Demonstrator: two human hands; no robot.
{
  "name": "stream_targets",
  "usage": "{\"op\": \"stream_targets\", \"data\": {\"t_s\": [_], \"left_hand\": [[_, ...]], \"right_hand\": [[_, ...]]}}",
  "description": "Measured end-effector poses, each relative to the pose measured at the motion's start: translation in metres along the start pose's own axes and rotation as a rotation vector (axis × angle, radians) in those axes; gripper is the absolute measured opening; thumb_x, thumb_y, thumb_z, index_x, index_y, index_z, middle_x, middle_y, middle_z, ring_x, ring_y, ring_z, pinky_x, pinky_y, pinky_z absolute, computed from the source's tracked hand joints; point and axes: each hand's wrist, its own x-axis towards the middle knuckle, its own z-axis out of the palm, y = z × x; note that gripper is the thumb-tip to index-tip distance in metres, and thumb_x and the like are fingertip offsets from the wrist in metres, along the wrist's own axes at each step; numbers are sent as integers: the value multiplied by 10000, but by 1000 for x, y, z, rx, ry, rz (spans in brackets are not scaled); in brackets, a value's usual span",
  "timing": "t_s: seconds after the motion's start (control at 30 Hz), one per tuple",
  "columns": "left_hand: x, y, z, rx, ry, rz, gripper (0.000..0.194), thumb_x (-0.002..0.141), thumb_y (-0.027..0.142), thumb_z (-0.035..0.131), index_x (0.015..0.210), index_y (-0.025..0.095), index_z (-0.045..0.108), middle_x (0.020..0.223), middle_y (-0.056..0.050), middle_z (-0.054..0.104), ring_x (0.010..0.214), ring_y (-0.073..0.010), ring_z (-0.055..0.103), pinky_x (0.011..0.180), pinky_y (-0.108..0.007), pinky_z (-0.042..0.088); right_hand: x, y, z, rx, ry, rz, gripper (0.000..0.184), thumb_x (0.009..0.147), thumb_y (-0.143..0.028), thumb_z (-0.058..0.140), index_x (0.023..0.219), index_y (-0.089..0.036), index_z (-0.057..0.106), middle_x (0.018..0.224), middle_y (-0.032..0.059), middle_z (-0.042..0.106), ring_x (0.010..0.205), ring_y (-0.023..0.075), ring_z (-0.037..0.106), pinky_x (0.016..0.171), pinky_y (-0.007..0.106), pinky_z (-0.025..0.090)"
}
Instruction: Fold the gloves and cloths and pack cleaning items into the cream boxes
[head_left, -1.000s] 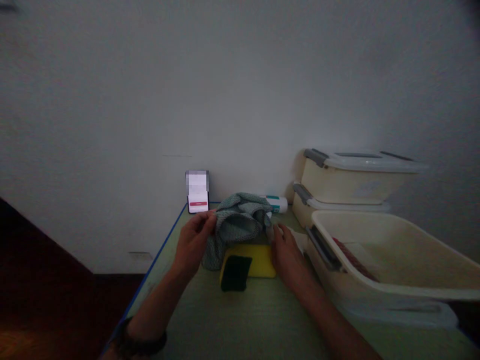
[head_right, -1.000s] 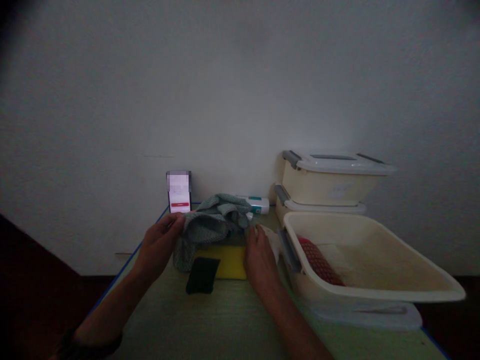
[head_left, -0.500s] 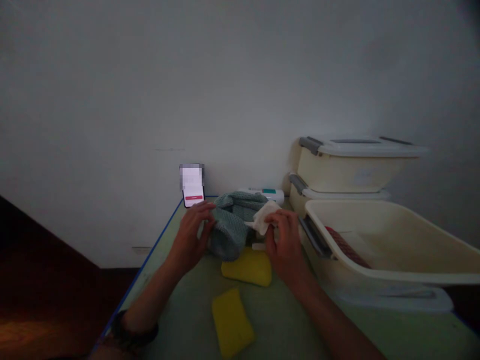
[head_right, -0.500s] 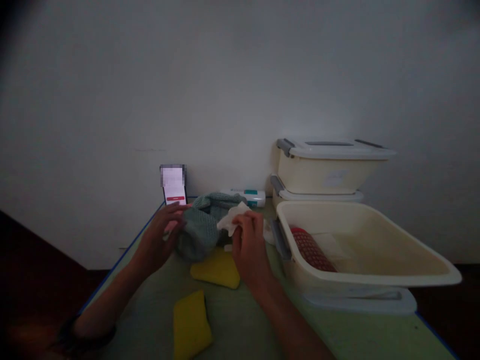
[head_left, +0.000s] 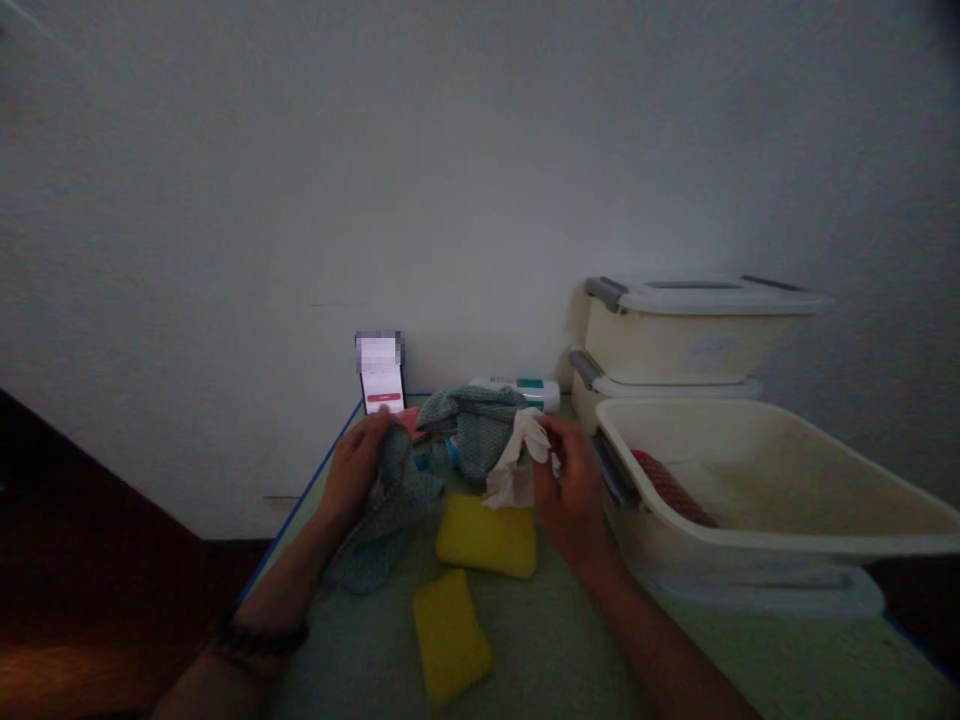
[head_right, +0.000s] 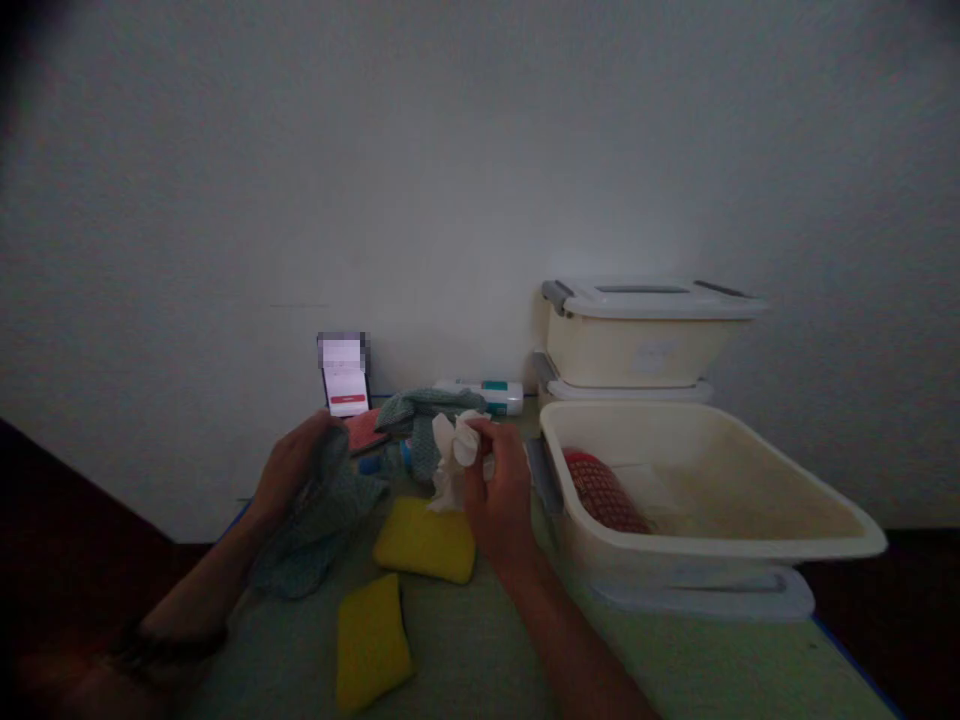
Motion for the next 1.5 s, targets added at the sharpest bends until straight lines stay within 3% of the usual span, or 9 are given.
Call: {"op": "stream_targets", "data": {"t_s": [0.2, 0.37, 0.57, 0.73, 0.87, 1.0, 1.1, 1.33, 1.5], "left_hand": [[16, 31, 27, 306, -554, 559, 372, 696, 312, 652, 1052, 208, 628, 1063, -83, 617, 958, -225, 571, 851, -345, 425], [30, 56, 32, 220, -897, 568, 240, 822, 345, 532, 957, 187, 651, 856, -31, 677, 756, -170, 607, 642, -232, 446], [44, 34, 33, 155, -758, 472, 288, 852, 358, 470, 749, 149, 641, 629, 14, 562, 592, -119, 500, 535, -198, 355], [43, 15, 51, -251, -535, 149, 304, 791, 430, 543, 837, 142, 628, 704, -12, 613, 654, -147, 548, 581, -228, 417], [41, 32, 49, -471, -304, 15, 245, 753, 401, 597, 822, 167, 581, 619, 32, 576, 537, -103, 520, 521, -201, 405], [47, 47, 36, -612, -70, 106, 182, 758, 361, 582, 794, 183, 563, 684, 28, 599, 601, -97, 549, 583, -192, 425], [54, 33, 37, -429, -112, 42, 199, 805, 364, 473, 821, 187, 563, 741, 7, 618, 680, -124, 569, 637, -224, 438], [51, -7, 57, -281, -241, -30, 186, 685, 354, 640, 694, 170, 621, 649, -7, 613, 653, -177, 546, 588, -258, 395], [41, 16, 59, -392, -234, 12, 226, 714, 400, 634, 764, 182, 602, 634, 23, 587, 617, -139, 534, 555, -228, 378]], "right_hand": [[-4, 6, 8, 128, -26, 63, 197, 816, -226, 508, 1011, -193, 515, 864, 35, 553, 773, 166, 539, 707, 319, 460], [-5, 7, 11, 95, -114, 89, 239, 812, -209, 513, 1050, -196, 511, 813, 10, 527, 725, 146, 526, 671, 283, 455], [-8, 8, 14, -14, -95, 46, 230, 861, -215, 446, 1086, -190, 486, 822, 25, 525, 744, 151, 515, 681, 290, 455], [-16, 9, 17, 44, -104, 43, 299, 892, -224, 402, 1191, -205, 405, 1047, 83, 544, 898, 165, 557, 742, 303, 476], [-22, 5, 21, 69, -245, 58, 448, 893, -246, 411, 1318, -219, 274, 839, 12, 545, 605, 115, 537, 550, 241, 473], [-23, 10, 26, -135, -436, 40, 417, 868, -250, 432, 1274, -168, 390, 1048, 110, 542, 901, 205, 573, 776, 358, 503], [-21, 18, 26, -367, -484, 91, 426, 833, -220, 457, 1238, -88, 465, 1195, 189, 481, 1093, 286, 487, 927, 443, 428], [-17, 25, 20, -566, -495, 207, 302, 840, -224, 422, 1005, -75, 627, 1118, 208, 543, 1051, 330, 515, 915, 487, 421], [-19, 27, 25, -361, -297, 180, 592, 843, -223, 423, 1371, -27, 243, 1275, 223, 432, 1187, 289, 426, 969, 478, 388]]}}
